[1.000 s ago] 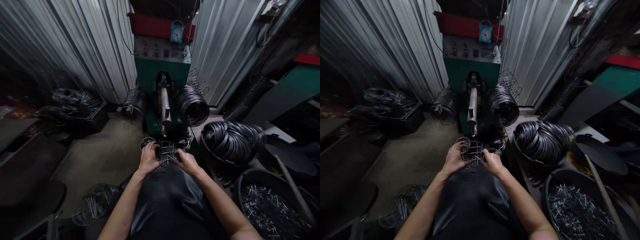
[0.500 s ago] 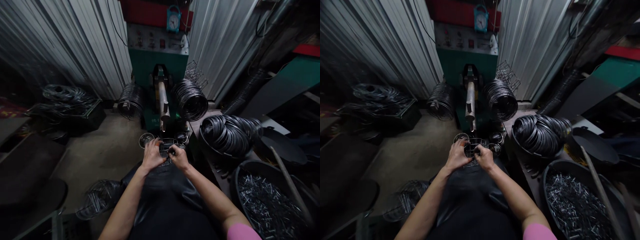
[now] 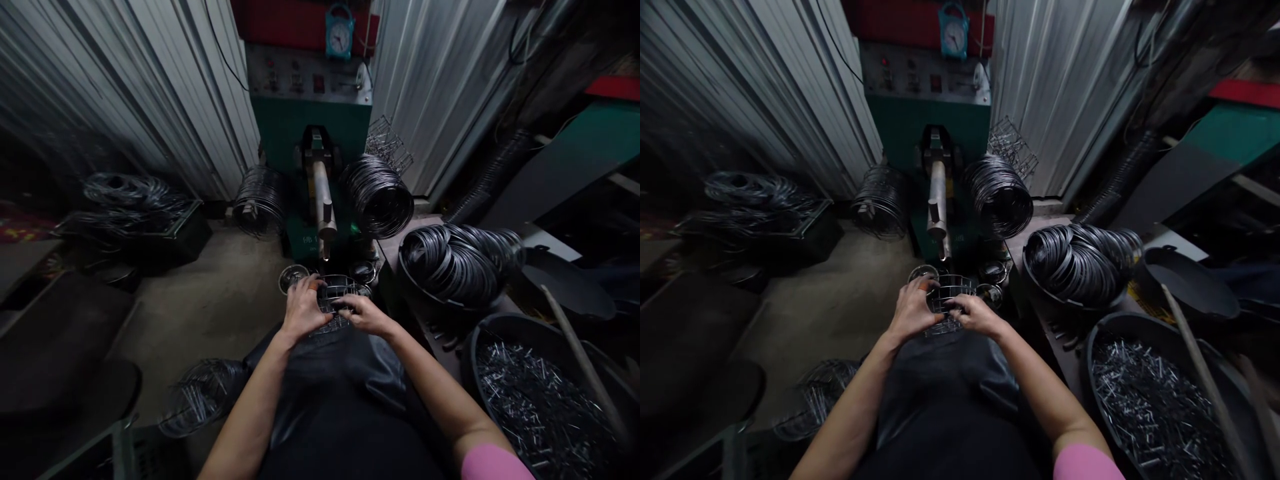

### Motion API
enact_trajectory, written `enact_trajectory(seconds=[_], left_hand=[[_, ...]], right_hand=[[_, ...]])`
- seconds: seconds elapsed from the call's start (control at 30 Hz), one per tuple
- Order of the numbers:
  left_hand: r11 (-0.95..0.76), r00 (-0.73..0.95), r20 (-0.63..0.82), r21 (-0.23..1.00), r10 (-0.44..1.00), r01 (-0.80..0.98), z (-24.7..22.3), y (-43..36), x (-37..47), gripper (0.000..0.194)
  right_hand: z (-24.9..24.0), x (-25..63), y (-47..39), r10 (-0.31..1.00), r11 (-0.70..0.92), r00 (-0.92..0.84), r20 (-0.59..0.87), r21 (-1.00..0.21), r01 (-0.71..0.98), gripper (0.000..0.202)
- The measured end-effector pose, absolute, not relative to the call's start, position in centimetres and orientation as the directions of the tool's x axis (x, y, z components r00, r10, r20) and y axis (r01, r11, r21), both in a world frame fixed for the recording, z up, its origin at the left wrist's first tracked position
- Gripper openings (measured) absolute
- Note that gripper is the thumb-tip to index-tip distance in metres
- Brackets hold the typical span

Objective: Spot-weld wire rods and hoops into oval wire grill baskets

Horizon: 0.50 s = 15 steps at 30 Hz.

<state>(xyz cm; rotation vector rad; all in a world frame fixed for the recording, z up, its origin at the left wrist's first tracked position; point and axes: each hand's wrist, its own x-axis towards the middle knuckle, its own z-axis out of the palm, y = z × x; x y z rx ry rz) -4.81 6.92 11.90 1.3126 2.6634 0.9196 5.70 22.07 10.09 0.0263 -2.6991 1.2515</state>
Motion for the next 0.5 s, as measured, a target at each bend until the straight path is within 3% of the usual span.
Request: enact_trajectory(seconds=[0.5], left_hand=[[0.424,-0.649,0.224,0.597,0.727,0.681,10.2,8.0,-9.0,0.062]], right_hand=[[8.7,2.9,22.2,0.013,0.817,-0.96,0.279,-0.557,-0.151,0.021]])
